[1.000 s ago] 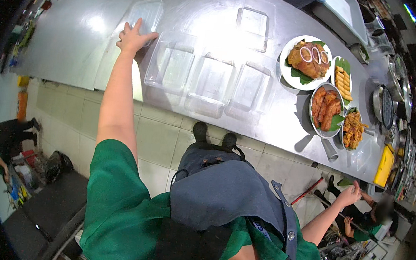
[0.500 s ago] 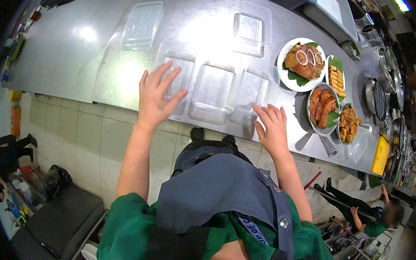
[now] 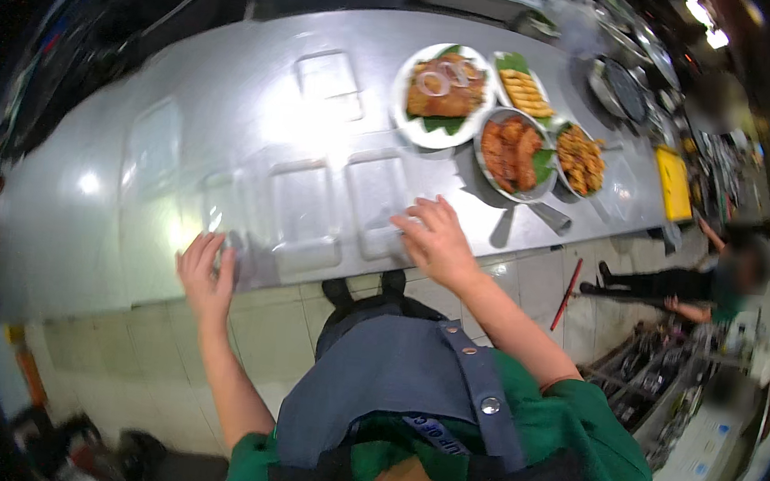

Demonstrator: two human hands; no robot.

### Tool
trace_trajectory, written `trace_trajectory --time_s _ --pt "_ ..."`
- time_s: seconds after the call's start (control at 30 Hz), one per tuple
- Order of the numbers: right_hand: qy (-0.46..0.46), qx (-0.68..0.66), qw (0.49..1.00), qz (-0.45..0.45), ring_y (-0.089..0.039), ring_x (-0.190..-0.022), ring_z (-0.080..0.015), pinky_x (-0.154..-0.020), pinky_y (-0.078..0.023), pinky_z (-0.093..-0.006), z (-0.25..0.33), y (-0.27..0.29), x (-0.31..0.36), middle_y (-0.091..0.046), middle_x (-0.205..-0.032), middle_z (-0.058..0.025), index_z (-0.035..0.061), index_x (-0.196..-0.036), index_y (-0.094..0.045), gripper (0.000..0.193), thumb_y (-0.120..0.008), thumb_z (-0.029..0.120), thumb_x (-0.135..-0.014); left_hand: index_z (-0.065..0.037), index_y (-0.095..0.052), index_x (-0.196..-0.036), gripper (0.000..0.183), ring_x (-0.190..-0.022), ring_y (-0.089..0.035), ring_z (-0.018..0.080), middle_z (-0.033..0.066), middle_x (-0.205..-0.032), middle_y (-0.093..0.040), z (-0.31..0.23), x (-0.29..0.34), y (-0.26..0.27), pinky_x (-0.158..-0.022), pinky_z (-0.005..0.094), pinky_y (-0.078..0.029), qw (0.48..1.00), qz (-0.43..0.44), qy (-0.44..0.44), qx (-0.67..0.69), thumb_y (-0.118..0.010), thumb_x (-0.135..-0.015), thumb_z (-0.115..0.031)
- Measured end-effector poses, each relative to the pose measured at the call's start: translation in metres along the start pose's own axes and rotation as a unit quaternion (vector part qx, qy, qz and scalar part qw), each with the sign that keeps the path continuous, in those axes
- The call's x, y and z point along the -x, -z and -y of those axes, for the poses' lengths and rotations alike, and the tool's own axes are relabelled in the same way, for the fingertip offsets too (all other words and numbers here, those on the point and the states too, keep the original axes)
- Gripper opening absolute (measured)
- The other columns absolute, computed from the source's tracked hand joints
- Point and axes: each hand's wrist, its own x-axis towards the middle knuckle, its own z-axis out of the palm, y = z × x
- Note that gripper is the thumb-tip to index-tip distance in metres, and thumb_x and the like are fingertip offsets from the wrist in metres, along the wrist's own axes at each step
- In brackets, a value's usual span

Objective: The person assembles food into clear plastic containers using tongs. They place small round items and sliced tomatoes into compartments, then retrieve a metal tray of yellow food and place it on the counter. The person also handles a large round lid and a green scoop in a commercial kitchen.

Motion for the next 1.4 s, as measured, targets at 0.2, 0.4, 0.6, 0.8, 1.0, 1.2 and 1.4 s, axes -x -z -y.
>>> trace_trajectory --time_s 0.2,0.4,0.6,0.8,1.0,1.2,1.4 --pt "-0.031 -0.059 0.995 -0.080 -0.053 -0.109 -0.0309 -0.104 -0.038 -0.0497 0.000 0.028 0.022 -0.058 -0.101 -0.0111 0.0085 -0.104 -0.064 0.029 -0.067 0.006 -0.075 -0.006 -0.067 -0.112 0.025 -0.118 -0.054 0.0266 0.0105 -0.122 -0.062 -0.048 -0.021 -0.004 -0.110 0.0467 -0.027 0.996 -0.070 -0.016 0.055 -0.063 -0.089 -0.015" --pt "-0.070 -0.094 0.987 -0.106 -0.055 -0.101 -0.0287 -0.101 -0.040 -0.0484 -0.023 0.055 0.079 -0.058 -0.094 -0.0085 0.0073 -0.098 -0.065 0.022 -0.066 0.004 -0.076 0.000 -0.066 -0.111 0.024 -0.113 -0.056 0.0277 0.0149 -0.118 -0.062 -0.169 -0.045 -0.035 -0.100 0.0374 -0.040 0.970 -0.071 -0.117 0.201 -0.062 -0.088 -0.005" --pt "-0.129 -0.065 0.973 -0.179 -0.056 -0.095 -0.0275 -0.101 -0.040 -0.0468 -0.066 0.094 0.151 -0.058 -0.089 -0.0076 0.0078 -0.095 -0.066 0.018 -0.065 0.005 -0.077 -0.002 -0.067 -0.107 0.023 -0.110 -0.058 0.0289 0.0151 -0.116 -0.063 -0.323 -0.015 -0.087 -0.097 0.0372 -0.043 0.922 0.066 -0.230 0.303 -0.064 -0.084 -0.004" --pt "-0.236 -0.027 0.934 -0.268 -0.056 -0.089 -0.0293 -0.096 -0.041 -0.0454 -0.107 0.131 0.226 -0.059 -0.085 -0.0092 0.0065 -0.093 -0.067 0.015 -0.064 0.005 -0.078 -0.004 -0.068 -0.106 0.024 -0.104 -0.062 0.0291 0.0141 -0.113 -0.063 -0.407 0.016 -0.118 -0.090 0.0359 -0.048 0.880 0.188 -0.297 0.319 -0.065 -0.083 -0.002" --pt "-0.300 -0.031 0.904 -0.302 -0.055 -0.078 -0.0299 -0.090 -0.043 -0.0433 -0.127 0.141 0.256 -0.057 -0.075 -0.0092 0.0053 -0.093 -0.066 0.014 -0.062 0.003 -0.080 -0.003 -0.068 -0.107 0.023 -0.106 -0.062 0.0275 0.0134 -0.114 -0.063 -0.428 -0.008 -0.113 -0.090 0.0335 -0.048 0.854 0.199 -0.371 0.306 -0.064 -0.084 0.000" --pt "-0.257 0.007 0.916 -0.309 -0.057 -0.075 -0.0288 -0.080 -0.045 -0.0406 -0.167 0.152 0.242 -0.060 -0.074 -0.0100 0.0052 -0.092 -0.067 0.012 -0.063 0.003 -0.081 -0.002 -0.067 -0.107 0.021 -0.105 -0.061 0.0235 0.0123 -0.114 -0.064 -0.431 -0.068 -0.093 -0.090 0.0326 -0.047 0.878 0.121 -0.369 0.279 -0.063 -0.087 0.000" --pt "-0.250 0.053 0.886 -0.386 -0.061 -0.073 -0.0264 -0.069 -0.047 -0.0352 -0.310 0.219 0.236 -0.065 -0.078 -0.0106 0.0053 -0.093 -0.070 0.013 -0.064 0.003 -0.082 0.001 -0.066 -0.106 0.018 -0.102 -0.060 0.0201 0.0112 -0.110 -0.063 -0.503 -0.131 -0.105 -0.088 0.0309 -0.046 0.876 0.178 -0.371 0.250 -0.060 -0.090 -0.005"
